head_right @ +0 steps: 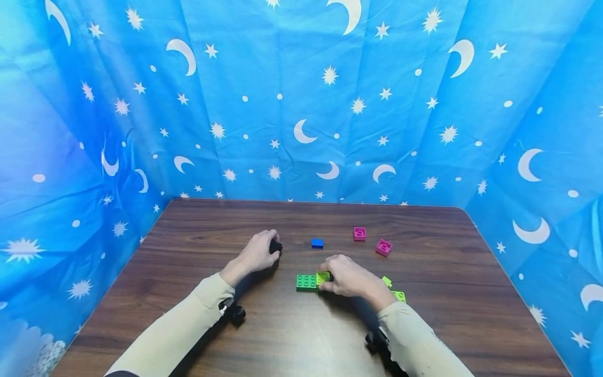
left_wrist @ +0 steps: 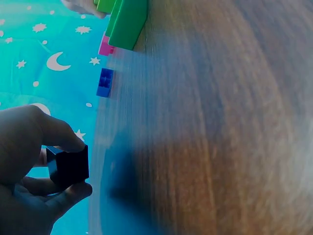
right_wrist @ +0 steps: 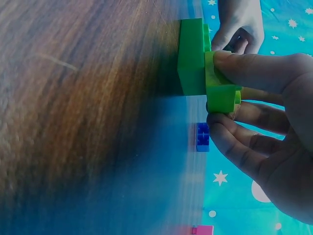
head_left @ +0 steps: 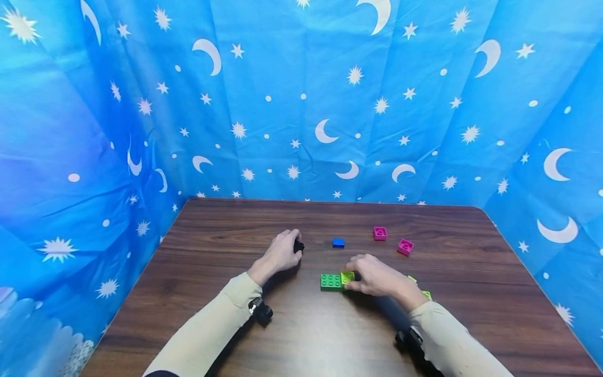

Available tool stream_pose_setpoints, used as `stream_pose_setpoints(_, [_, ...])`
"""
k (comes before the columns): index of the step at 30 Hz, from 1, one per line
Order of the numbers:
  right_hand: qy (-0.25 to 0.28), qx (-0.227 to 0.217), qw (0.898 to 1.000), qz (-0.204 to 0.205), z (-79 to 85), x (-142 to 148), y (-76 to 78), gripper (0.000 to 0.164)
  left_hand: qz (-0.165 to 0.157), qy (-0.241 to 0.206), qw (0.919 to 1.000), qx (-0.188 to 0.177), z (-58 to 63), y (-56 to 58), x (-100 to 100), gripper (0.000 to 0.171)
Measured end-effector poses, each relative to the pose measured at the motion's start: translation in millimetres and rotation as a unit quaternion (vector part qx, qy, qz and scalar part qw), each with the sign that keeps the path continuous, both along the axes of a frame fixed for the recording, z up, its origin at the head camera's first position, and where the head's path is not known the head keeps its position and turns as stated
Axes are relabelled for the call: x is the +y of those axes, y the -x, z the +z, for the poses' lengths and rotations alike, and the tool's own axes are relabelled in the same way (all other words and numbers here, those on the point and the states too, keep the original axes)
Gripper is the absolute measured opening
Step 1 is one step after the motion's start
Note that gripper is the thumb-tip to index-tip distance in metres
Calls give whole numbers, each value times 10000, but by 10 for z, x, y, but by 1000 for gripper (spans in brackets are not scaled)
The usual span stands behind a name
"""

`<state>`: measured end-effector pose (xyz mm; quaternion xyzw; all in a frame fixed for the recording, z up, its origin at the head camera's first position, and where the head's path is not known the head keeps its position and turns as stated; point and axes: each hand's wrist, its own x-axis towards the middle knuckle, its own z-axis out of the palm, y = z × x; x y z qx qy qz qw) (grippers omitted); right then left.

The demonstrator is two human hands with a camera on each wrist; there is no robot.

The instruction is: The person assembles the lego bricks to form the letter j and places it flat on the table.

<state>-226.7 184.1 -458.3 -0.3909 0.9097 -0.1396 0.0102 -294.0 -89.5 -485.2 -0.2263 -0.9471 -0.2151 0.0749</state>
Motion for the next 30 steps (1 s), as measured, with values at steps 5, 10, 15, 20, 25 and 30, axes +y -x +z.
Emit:
stream_pose_setpoints(5, [-15, 39, 10000, 17, 16, 23, -1, 27, -132, -147, 9998, 76, 8, -5, 56, 22])
stream_pose_setpoints(10, [20, 49, 10000, 73, 24, 23, 10, 27, -202, -304, 9992, 164, 27, -11, 59, 22])
stream_pose_setpoints(15, [57, -12, 9999, 107, 19, -2, 5, 25, -174, -259, 9994, 148, 31, -38, 36, 22])
stream_pose_setpoints(20, [37, -1, 9999, 152, 39, -18, 12, 23, -147, -203, 9997, 65, 60, -57, 33, 22])
stream_pose_setpoints(25, [26, 78, 10000, 11, 60, -25, 17, 26, -172, -261, 9994, 151, 103, -41, 31, 24])
stream_pose_setpoints(30, [1, -99, 9999, -56, 58, -35, -4, 28, -265, -415, 9987, 138, 79, -76, 21, 26])
